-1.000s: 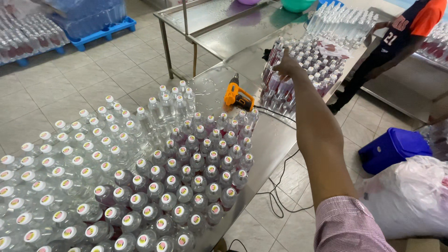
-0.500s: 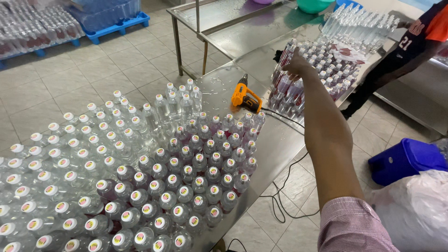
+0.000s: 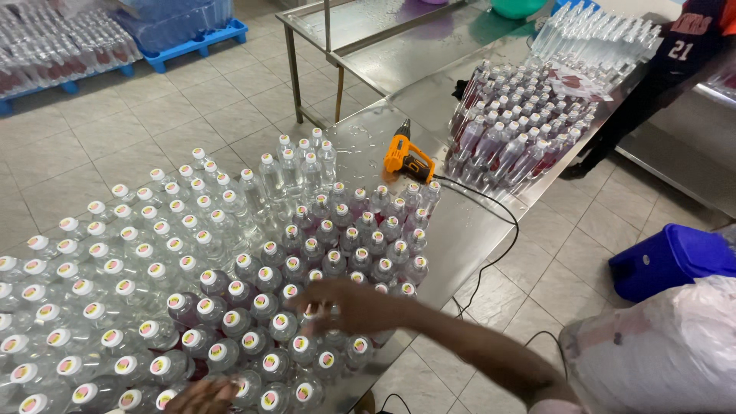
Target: The person repeatedly picks small capsule-like objects from a white tray and inserts them into the openings of many clear plastic bottles arranged on a metal table. The person handles the bottles and capsules by hand throughout the clip.
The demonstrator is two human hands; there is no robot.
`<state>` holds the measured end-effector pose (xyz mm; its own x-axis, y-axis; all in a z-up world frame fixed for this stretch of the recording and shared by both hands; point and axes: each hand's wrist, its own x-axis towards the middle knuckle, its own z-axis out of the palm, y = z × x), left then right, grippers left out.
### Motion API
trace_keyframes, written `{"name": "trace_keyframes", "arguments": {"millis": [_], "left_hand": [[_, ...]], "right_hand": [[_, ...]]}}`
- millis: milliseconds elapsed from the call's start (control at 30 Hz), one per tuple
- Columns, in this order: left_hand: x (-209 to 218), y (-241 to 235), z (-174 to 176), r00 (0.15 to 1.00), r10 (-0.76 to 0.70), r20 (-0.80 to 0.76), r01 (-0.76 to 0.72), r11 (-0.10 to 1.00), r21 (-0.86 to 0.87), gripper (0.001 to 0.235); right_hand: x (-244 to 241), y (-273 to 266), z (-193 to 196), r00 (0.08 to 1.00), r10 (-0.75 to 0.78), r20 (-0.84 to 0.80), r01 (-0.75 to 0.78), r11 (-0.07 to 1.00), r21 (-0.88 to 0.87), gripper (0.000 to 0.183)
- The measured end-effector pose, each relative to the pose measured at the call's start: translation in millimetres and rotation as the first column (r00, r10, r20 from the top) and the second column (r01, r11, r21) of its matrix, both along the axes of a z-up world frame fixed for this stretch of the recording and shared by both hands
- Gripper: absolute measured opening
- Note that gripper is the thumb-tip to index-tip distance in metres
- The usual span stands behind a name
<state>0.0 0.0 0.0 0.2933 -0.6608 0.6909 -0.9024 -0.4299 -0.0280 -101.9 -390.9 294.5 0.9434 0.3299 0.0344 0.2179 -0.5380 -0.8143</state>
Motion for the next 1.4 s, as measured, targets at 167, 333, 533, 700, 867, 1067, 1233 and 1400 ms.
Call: {"name": "trace_keyframes", "arguments": {"millis": [167, 333, 533, 700, 867, 1067, 1233, 1400], "left_hand": [[-102.9, -101.4, 140.0, 0.210, -0.410, -0.888, -0.685, 0.586, -0.433, 0.033], [-115.4, -116.8, 170.7, 0.107, -0.460, -0.882, -0.818, 0.463, -0.341, 0.035], [-126.3, -114.5, 169.5, 0.030, -0.562, -0.827, -0.770, 0.515, -0.377, 0.034], [-124.3, -123.7, 199.1, -0.100, -0.560, -0.822, -0.768, 0.569, -0.294, 0.039], [-109.0, -136.5, 203.3, -0.188, -0.625, -0.757, -0.759, 0.582, -0.292, 0.036], [-99.6, -151.3, 214.0, -0.176, -0.628, -0.758, -0.728, 0.601, -0.330, 0.032], [-98.8, -157.9, 223.4, -0.188, -0.592, -0.784, -0.731, 0.617, -0.291, 0.027], [-102.3, -164.9, 185.0, -0.113, -0.560, -0.820, -0.680, 0.646, -0.347, 0.027]], "right_hand": [[-28.3, 71.2, -19.5, 0.986, -0.149, -0.077, 0.165, 0.948, 0.271, 0.053], [-41.5, 94.5, -37.7, 0.940, -0.310, -0.144, 0.338, 0.783, 0.522, 0.024], [-60.6, 103.2, -62.3, 0.892, -0.405, -0.201, 0.451, 0.775, 0.443, 0.036], [-56.9, 92.5, -83.4, 0.711, -0.474, -0.520, 0.697, 0.571, 0.433, 0.033], [-42.7, 73.7, -73.7, 0.661, -0.537, -0.523, 0.745, 0.554, 0.373, 0.032], [-38.0, 62.2, -75.0, 0.656, -0.558, -0.508, 0.753, 0.525, 0.396, 0.035], [-39.8, 62.5, -62.8, 0.711, -0.555, -0.432, 0.696, 0.642, 0.320, 0.041], [-38.1, 56.3, -81.6, 0.654, -0.618, -0.436, 0.755, 0.574, 0.318, 0.039]]}}
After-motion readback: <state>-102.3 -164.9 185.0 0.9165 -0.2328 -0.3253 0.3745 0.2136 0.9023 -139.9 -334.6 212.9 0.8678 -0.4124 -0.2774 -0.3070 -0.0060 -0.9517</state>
